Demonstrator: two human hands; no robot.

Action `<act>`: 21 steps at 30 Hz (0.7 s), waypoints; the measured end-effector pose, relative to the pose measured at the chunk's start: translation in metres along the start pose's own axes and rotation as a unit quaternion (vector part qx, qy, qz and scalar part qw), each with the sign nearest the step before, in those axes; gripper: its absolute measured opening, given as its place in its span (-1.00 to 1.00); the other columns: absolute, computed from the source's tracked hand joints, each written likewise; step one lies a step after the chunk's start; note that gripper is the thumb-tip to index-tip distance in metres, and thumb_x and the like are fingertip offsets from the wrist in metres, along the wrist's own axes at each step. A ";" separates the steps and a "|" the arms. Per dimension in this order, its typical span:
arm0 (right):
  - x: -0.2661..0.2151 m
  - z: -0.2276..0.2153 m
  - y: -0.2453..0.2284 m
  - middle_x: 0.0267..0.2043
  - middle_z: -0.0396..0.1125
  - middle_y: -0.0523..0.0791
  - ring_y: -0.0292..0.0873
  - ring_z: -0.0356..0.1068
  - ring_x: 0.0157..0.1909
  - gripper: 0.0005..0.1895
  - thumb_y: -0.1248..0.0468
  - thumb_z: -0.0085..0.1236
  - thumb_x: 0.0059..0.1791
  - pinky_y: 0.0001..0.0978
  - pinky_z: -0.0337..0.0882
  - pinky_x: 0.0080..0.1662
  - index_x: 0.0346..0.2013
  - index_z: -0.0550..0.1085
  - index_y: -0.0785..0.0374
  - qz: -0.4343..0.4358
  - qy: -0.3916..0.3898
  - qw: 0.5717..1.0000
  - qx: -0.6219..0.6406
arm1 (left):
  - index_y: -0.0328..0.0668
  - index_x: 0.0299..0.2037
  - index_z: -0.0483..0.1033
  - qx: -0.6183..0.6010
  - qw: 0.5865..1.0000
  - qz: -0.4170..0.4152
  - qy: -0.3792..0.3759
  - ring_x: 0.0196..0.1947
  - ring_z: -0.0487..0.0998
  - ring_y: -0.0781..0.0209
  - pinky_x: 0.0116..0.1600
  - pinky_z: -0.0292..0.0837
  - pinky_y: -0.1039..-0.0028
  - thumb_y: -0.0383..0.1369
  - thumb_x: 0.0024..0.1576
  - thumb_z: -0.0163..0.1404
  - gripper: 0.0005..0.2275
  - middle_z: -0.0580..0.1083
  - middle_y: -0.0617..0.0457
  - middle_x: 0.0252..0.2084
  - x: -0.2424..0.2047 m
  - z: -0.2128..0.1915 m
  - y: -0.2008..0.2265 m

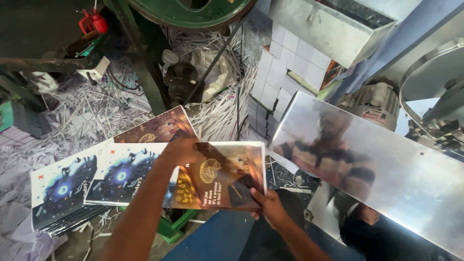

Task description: The person repeatedly places printed book covers onto a binding machine, aligns them under the stitching head, and operates the machine to stitch the spine. Finished books are removed and stacked to the right. The process is repeated for multiple covers throughout the clip.

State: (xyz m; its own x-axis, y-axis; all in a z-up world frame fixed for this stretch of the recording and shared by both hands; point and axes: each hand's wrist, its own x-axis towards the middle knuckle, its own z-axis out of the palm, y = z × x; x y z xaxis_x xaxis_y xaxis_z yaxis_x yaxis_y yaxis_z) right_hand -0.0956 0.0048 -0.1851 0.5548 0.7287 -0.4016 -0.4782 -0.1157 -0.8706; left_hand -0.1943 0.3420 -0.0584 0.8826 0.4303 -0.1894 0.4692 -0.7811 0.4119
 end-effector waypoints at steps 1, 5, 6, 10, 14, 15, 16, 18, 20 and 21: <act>-0.003 -0.007 -0.001 -0.57 0.41 -0.01 -0.17 0.39 -0.66 -0.65 0.12 0.11 0.07 -0.38 0.36 -0.62 -0.20 0.49 0.44 0.004 0.011 1.000 0.001 | -0.02 0.02 0.59 0.022 1.000 -0.003 -0.006 0.11 0.56 -0.07 0.20 0.45 0.20 -0.08 -0.12 0.22 -0.52 0.57 -0.10 0.05 0.002 0.001 -0.011; -0.015 -0.032 -0.006 -0.59 0.43 -0.01 -0.16 0.39 -0.67 -0.68 0.12 0.12 0.04 -0.37 0.32 -0.64 -0.28 0.47 0.39 0.002 0.032 0.999 0.015 | 0.00 0.04 0.57 0.132 0.988 -0.085 -0.016 0.15 0.56 -0.08 0.23 0.46 0.15 -0.14 -0.03 0.14 -0.58 0.56 -0.12 0.09 0.013 -0.001 -0.065; -0.018 -0.036 -0.007 -0.59 0.42 0.00 -0.15 0.39 -0.67 -0.67 0.12 0.13 0.05 -0.37 0.31 -0.65 -0.29 0.47 0.41 -0.002 0.031 0.999 0.021 | 0.02 0.09 0.56 0.155 0.983 -0.098 -0.015 0.19 0.54 -0.07 0.26 0.43 0.12 -0.13 -0.01 0.14 -0.57 0.54 -0.10 0.14 0.017 -0.002 -0.078; -0.022 -0.045 -0.013 -0.57 0.42 0.00 -0.15 0.37 -0.68 -0.69 0.13 0.14 0.03 -0.37 0.30 -0.65 -0.25 0.47 0.38 0.011 0.050 0.998 0.030 | 0.37 0.37 0.38 0.219 0.950 -0.224 -0.016 0.47 0.26 -0.09 0.51 0.02 -0.17 0.04 -0.04 0.17 -0.32 0.33 0.00 0.43 0.009 -0.020 -0.127; -0.021 -0.047 -0.015 -0.56 0.43 0.00 -0.15 0.37 -0.69 -0.69 0.13 0.14 0.02 -0.38 0.29 -0.66 -0.23 0.46 0.38 0.020 0.051 0.998 0.042 | 0.48 0.36 0.33 0.170 0.940 -0.295 0.010 0.55 -0.11 -0.24 0.32 -0.12 -0.51 0.26 -0.26 0.33 -0.13 0.04 -0.09 0.53 -0.012 -0.047 -0.150; -0.021 -0.047 -0.015 -0.56 0.43 0.01 -0.15 0.37 -0.68 -0.69 0.13 0.13 0.02 -0.39 0.28 -0.66 -0.22 0.46 0.38 0.021 0.048 0.998 0.045 | 0.48 0.35 0.33 0.159 0.938 -0.306 0.018 0.54 -0.16 -0.29 0.28 -0.13 -0.54 0.31 -0.31 0.36 -0.08 0.01 -0.14 0.53 -0.017 -0.051 -0.150; -0.020 -0.047 -0.015 -0.56 0.43 0.01 -0.15 0.37 -0.68 -0.68 0.12 0.13 0.03 -0.39 0.29 -0.66 -0.22 0.46 0.39 0.023 0.049 0.998 0.044 | 0.48 0.33 0.37 0.148 0.940 -0.304 0.036 0.53 -0.13 -0.31 0.27 -0.08 -0.52 0.31 -0.32 0.35 -0.10 0.04 -0.16 0.51 -0.022 -0.053 -0.150; -0.019 -0.047 -0.015 -0.56 0.42 0.01 -0.15 0.37 -0.68 -0.66 0.11 0.13 0.03 -0.39 0.30 -0.65 -0.22 0.46 0.40 0.029 0.053 0.997 0.041 | 0.49 0.28 0.43 0.125 0.944 -0.298 0.071 0.51 -0.05 -0.35 0.26 0.02 -0.48 0.31 -0.33 0.35 -0.14 0.08 -0.19 0.47 -0.034 -0.055 -0.152; -0.019 -0.048 -0.018 -0.54 0.43 0.02 -0.15 0.37 -0.67 -0.65 0.10 0.12 0.04 -0.39 0.30 -0.65 -0.20 0.47 0.41 0.038 0.058 0.997 0.029 | 0.46 0.23 0.51 0.046 0.947 -0.302 0.095 0.36 0.30 -0.28 0.31 0.26 -0.24 0.30 -0.32 0.31 -0.20 0.26 -0.17 0.37 -0.040 -0.054 -0.157; -0.019 -0.047 -0.019 -0.54 0.43 0.02 -0.16 0.37 -0.67 -0.64 0.10 0.12 0.05 -0.39 0.30 -0.64 -0.20 0.47 0.41 0.042 0.060 0.997 0.024 | 0.45 0.21 0.55 0.008 0.947 -0.303 0.107 0.28 0.47 -0.23 0.33 0.37 -0.12 0.29 -0.32 0.30 -0.22 0.34 -0.15 0.32 -0.043 -0.052 -0.163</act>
State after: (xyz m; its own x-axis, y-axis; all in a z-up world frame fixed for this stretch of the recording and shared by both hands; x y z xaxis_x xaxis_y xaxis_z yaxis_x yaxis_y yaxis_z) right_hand -0.0649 -0.0382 -0.1741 0.5874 0.6312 -0.5065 -0.5574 -0.1382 -0.8187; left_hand -0.3101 0.4746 -0.0707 0.4257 0.8823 -0.2009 0.8895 -0.3672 0.2720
